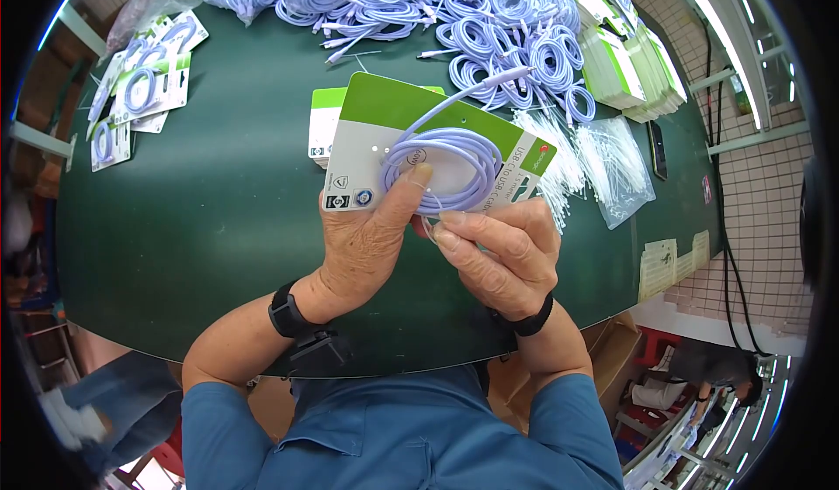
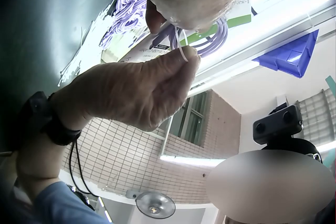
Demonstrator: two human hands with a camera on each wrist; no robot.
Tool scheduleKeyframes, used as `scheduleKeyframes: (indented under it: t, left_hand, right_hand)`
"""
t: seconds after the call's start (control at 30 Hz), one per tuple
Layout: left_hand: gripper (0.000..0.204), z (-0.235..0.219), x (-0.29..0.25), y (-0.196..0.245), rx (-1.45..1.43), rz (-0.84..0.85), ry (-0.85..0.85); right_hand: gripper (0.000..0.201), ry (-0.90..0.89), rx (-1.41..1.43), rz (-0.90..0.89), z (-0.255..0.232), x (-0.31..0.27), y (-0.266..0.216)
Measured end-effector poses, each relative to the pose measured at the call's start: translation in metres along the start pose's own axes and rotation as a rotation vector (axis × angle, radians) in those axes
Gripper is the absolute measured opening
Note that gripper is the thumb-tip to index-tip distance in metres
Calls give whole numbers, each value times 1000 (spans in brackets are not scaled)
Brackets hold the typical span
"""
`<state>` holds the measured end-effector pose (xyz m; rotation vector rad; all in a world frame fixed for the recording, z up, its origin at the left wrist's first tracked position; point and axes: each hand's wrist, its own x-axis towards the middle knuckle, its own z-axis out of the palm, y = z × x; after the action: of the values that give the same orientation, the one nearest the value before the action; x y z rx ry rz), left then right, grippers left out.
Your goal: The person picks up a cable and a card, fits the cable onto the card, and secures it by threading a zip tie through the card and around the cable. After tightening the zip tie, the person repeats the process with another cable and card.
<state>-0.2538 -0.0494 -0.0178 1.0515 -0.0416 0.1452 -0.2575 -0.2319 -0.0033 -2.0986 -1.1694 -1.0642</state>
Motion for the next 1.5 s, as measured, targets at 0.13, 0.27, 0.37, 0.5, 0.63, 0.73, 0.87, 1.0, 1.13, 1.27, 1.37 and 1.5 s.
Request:
scheduleKeyframes:
  t: [0.13, 0.27, 0.37, 0.5, 0.63, 0.73, 0.87, 1.0, 1.13, 1.27, 1.37, 1.5]
  left_hand:
    - [27, 0, 1, 0, 0, -6, 6]
    - [27, 0, 0, -1, -15, -33, 18]
    - [26, 0, -1, -1, -1, -44, 21]
    - [25, 1, 0, 0, 2, -43, 27]
    - [25, 1, 0, -2, 10, -4, 42]
    - [24, 2, 0, 0, 19, -26, 48]
    - [23, -1, 0, -1, 23, -35, 26]
    - [21, 2, -2, 0, -18, 0, 8]
    - [18, -3, -5, -5, 196, 119, -62]
    - [15, -6, -3, -8, 152, -33, -32]
    - [15, -3, 0, -4, 167, -12, -18]
    - [15, -2, -1, -2, 163, 2, -4]
  right_hand:
    - [42, -12, -17, -15, -1, 0, -1]
    - [40, -17, -35, -30, -1, 1, -1]
    - [38, -28, -37, -30, -1, 2, -1]
    - [39, -32, -19, -33, 0, 2, -1]
    - [44, -55, 10, 33, 1, 3, -7]
    - [45, -40, 11, 40, 3, 1, -5]
    - [36, 38, -7, -19, 10, -1, 3]
    - [35, 38, 16, 48, 12, 2, 4]
    - [33, 118, 161, 216, 23, 3, 2]
    - [31, 56, 154, 237, 22, 7, 3]
    - [30, 4, 148, 239, 15, 12, -2]
    - [30, -15, 98, 187, 17, 9, -2]
